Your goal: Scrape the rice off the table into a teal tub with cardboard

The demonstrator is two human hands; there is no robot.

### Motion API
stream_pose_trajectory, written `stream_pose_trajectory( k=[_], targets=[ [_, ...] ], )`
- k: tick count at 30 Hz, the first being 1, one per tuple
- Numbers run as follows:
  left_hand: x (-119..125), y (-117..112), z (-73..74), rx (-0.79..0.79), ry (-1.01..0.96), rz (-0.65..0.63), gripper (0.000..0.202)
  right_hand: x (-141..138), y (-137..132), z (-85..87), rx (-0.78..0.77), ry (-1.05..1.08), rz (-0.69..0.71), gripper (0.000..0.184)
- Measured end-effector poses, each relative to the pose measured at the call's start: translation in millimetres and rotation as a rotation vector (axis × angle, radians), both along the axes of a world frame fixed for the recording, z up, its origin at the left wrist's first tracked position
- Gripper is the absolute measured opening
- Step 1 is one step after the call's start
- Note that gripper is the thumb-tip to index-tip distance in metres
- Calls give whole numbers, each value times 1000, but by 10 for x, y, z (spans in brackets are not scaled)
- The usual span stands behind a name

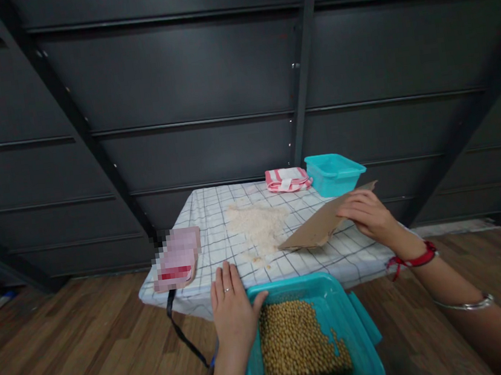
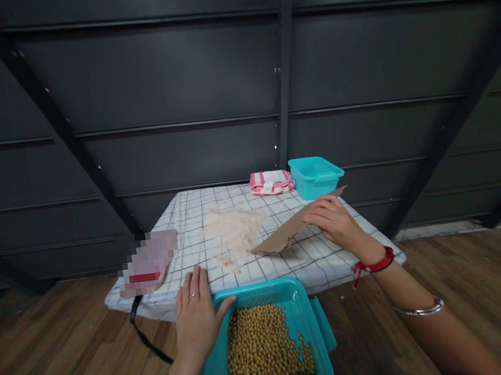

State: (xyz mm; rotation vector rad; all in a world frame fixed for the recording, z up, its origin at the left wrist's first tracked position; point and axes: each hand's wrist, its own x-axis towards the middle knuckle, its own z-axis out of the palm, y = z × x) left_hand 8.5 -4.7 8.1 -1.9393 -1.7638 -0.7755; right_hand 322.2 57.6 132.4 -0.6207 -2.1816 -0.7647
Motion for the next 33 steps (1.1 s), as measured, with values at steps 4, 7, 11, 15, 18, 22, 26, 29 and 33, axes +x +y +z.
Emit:
stream_pose_trajectory(
  k=[4, 7, 11, 15, 18, 22, 26, 29, 33],
  targets=[
    [-4, 0, -2, 23, 22, -8, 75, 56, -11, 11, 52, 4, -21, 28],
    [-2, -5, 6, 1, 8, -10, 73, 84, -62, 16, 34, 26, -58, 28],
    [-2, -7, 6, -30, -9, -6, 71, 52, -116, 6, -8, 19, -71, 27],
    [-9, -4, -5, -2, -2, -7, 72, -22, -177, 17, -37, -6, -42, 28],
    [-10, -2, -7, 8, 1, -8, 71, -48, -226, 51, -49, -16, -32, 28],
    [-3, -3, 3, 15, 5, -4, 73, -59, -251, 94, 5, -37, -58, 27],
    [3, -8, 16, -4, -8, -13, 74, -90, -250, 106, 24, -112, -85, 26],
    [2, -13, 18, -20, -4, -7, 74, -113, -279, 114, 34, -127, -71, 24],
    [-10, -12, 1, -6, 4, -14, 73, -111, -358, 139, 40, -134, -50, 24]
  ],
)
